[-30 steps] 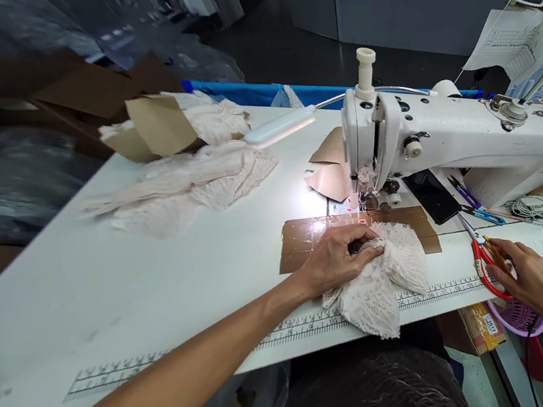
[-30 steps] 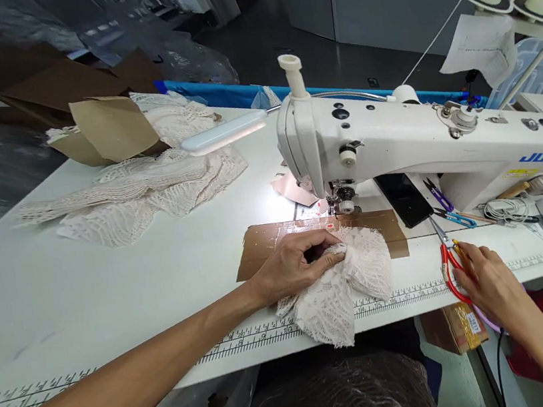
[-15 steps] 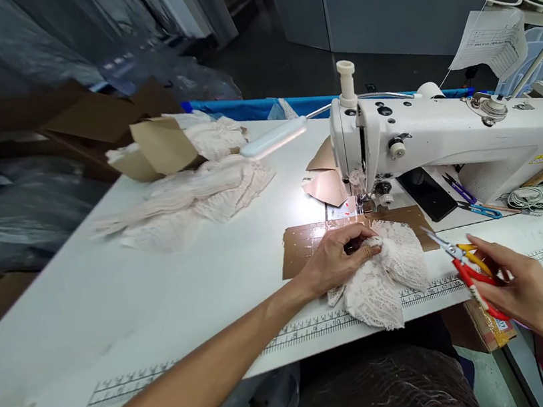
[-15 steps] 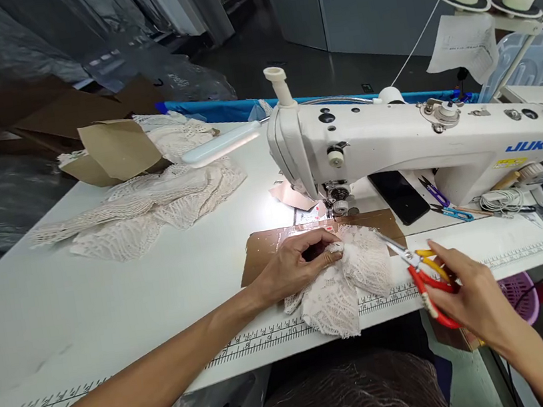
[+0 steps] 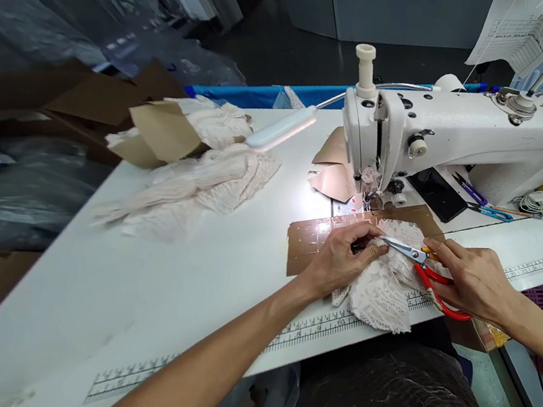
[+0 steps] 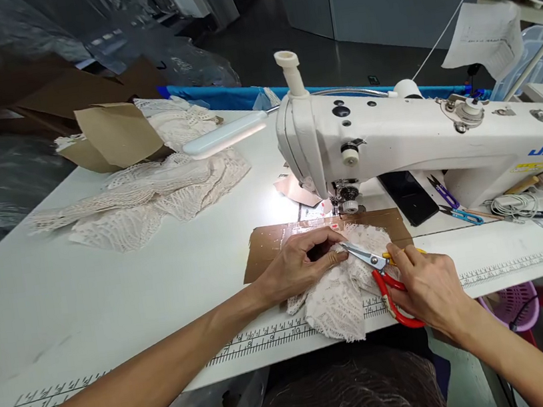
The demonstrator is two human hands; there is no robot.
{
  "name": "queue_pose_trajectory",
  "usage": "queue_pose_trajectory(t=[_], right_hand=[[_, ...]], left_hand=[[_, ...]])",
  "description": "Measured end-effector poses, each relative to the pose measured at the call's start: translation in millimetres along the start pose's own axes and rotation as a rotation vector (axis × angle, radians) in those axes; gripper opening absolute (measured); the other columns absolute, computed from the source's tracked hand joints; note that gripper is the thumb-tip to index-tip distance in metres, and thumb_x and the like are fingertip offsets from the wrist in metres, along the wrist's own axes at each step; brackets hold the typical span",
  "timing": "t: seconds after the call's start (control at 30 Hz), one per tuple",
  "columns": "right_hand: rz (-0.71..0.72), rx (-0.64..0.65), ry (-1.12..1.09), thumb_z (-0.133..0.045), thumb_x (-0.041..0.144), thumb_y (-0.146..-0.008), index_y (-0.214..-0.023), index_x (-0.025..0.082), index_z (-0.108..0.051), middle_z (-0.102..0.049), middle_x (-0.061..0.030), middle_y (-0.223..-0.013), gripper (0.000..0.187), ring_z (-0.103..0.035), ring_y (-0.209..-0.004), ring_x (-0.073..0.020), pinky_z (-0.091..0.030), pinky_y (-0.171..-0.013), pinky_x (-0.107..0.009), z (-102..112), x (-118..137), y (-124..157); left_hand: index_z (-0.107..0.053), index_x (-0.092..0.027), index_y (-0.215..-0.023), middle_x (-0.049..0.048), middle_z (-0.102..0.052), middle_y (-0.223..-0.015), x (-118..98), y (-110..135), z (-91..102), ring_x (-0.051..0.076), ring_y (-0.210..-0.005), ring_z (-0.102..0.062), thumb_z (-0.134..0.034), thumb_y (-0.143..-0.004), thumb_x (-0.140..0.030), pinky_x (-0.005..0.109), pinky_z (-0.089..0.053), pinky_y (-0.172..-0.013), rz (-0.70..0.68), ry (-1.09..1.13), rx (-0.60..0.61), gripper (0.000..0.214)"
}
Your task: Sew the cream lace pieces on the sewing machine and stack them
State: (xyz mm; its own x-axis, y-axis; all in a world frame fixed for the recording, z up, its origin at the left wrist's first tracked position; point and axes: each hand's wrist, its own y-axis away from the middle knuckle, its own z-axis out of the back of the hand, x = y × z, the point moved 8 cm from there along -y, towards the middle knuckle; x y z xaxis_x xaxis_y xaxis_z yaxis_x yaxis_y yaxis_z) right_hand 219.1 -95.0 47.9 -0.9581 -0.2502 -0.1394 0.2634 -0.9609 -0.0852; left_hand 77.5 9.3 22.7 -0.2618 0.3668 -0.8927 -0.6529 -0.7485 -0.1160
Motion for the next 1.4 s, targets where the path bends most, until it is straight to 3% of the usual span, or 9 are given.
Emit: queue_pose_trajectory(t=[0.3, 0.57, 0.73, 0.87, 1.0, 1.13, 1.23, 1.33, 1.4], right_hand=[[-0.048, 0.049, -0.015, -0.050, 0.042, -0.096, -0.127, 0.016, -0.060, -0.068, -0.0090, -0.084, 0.042, -0.060, -0.062, -0.0163, -0.035, -0.050, -0.024, 2.0, 2.5, 0.5], [-0.065, 0.135, 0.017, -0.052, 0.038, -0.094, -0.128, 0.015, -0.060, -0.069, -0.0093, -0.084, 0.042, -0.062, -0.060, -0.0171, -0.032, -0.045, -0.025, 0.6, 8.5, 2.9], [-0.066, 0.113, -0.055, -0.055, 0.035, -0.091, -0.126, 0.015, -0.061, -0.069, -0.0094, -0.082, 0.042, -0.063, -0.058, -0.0164, -0.033, -0.047, -0.024, 1.1, 8.3, 4.9], [-0.070, 0.081, -0.269, -0.054, 0.027, -0.085, -0.121, 0.014, -0.062, -0.070, -0.0081, -0.082, 0.039, -0.061, -0.058, -0.0161, -0.036, -0.051, -0.023, 0.4, 5.2, 4.9], [-0.135, 0.191, -0.722, -0.047, 0.023, -0.085, -0.083, 0.017, -0.064, -0.057, 0.0009, -0.062, 0.018, -0.046, -0.053, -0.0110, -0.034, -0.052, -0.021, -7.2, 7.9, 1.9], [-0.327, 0.177, -1.074, -0.044, 0.044, -0.092, -0.069, 0.017, -0.057, -0.035, 0.0055, -0.052, 0.038, -0.028, -0.046, -0.0080, -0.021, -0.043, -0.021, -9.6, -1.9, 3.7], [-0.421, 0.047, -0.953, -0.048, 0.053, -0.089, -0.085, 0.015, -0.068, -0.039, 0.0051, -0.049, 0.043, -0.031, -0.042, -0.0089, -0.025, -0.042, -0.021, -4.6, -27.4, 12.8], [-0.506, -0.149, -0.553, -0.053, 0.053, -0.082, -0.104, 0.019, -0.073, -0.060, -0.0006, -0.057, 0.046, -0.049, -0.046, -0.0140, -0.033, -0.045, -0.023, 6.3, -61.8, 30.6], [-0.601, -0.245, -0.308, -0.052, 0.053, -0.080, -0.110, 0.021, -0.073, -0.068, -0.0044, -0.067, 0.049, -0.060, -0.054, -0.0189, -0.036, -0.047, -0.025, 9.8, -81.9, 47.4]], left_hand=[[-0.069, -0.015, -0.089, 0.0003, -0.060, -0.071, -0.1, 0.3, -1.6, 0.012, -0.063, -0.047, -0.060, -0.084, -0.033, 0.025, -0.038, -0.060, -0.002, 0.015, 0.020, 0.021], [-0.070, -0.015, -0.088, 0.0003, -0.062, -0.071, -1.3, 0.5, -1.1, 0.011, -0.062, -0.048, -0.062, -0.084, -0.031, 0.025, -0.039, -0.060, -0.004, -0.013, 0.017, 0.018], [-0.070, -0.016, -0.087, -0.0006, -0.061, -0.069, 0.4, 0.8, -2.2, 0.011, -0.061, -0.048, -0.061, -0.084, -0.034, 0.025, -0.039, -0.059, -0.001, -0.029, 0.021, 0.019], [-0.069, -0.016, -0.088, 0.0000, -0.063, -0.072, 0.9, 1.2, -1.8, 0.012, -0.063, -0.050, -0.062, -0.084, -0.034, 0.026, -0.041, -0.060, -0.005, -0.041, 0.022, 0.020], [-0.069, -0.016, -0.089, 0.0010, -0.065, -0.074, -1.0, 1.1, -2.0, 0.013, -0.065, -0.053, -0.062, -0.085, -0.032, 0.027, -0.043, -0.063, -0.027, -0.068, 0.024, 0.018], [-0.069, -0.016, -0.093, 0.0029, -0.068, -0.079, -1.1, 0.6, -0.9, 0.013, -0.067, -0.056, -0.061, -0.087, -0.034, 0.027, -0.047, -0.065, -0.044, -0.091, 0.033, 0.021], [-0.068, -0.016, -0.109, 0.0065, -0.072, -0.093, -2.2, 2.0, -1.0, 0.016, -0.077, -0.062, -0.060, -0.088, -0.038, 0.031, -0.052, -0.073, -0.061, -0.142, 0.074, 0.031], [-0.056, -0.016, -0.131, 0.0111, -0.069, -0.112, -4.9, 5.8, -4.6, 0.022, -0.095, -0.064, -0.068, -0.082, -0.047, 0.037, -0.054, -0.082, -0.055, -0.198, 0.100, 0.059], [-0.050, -0.016, -0.137, 0.0108, -0.068, -0.109, -7.2, 8.0, -5.5, 0.022, -0.091, -0.065, -0.067, -0.083, -0.048, 0.037, -0.055, -0.079, -0.031, -0.211, 0.049, 0.065]])
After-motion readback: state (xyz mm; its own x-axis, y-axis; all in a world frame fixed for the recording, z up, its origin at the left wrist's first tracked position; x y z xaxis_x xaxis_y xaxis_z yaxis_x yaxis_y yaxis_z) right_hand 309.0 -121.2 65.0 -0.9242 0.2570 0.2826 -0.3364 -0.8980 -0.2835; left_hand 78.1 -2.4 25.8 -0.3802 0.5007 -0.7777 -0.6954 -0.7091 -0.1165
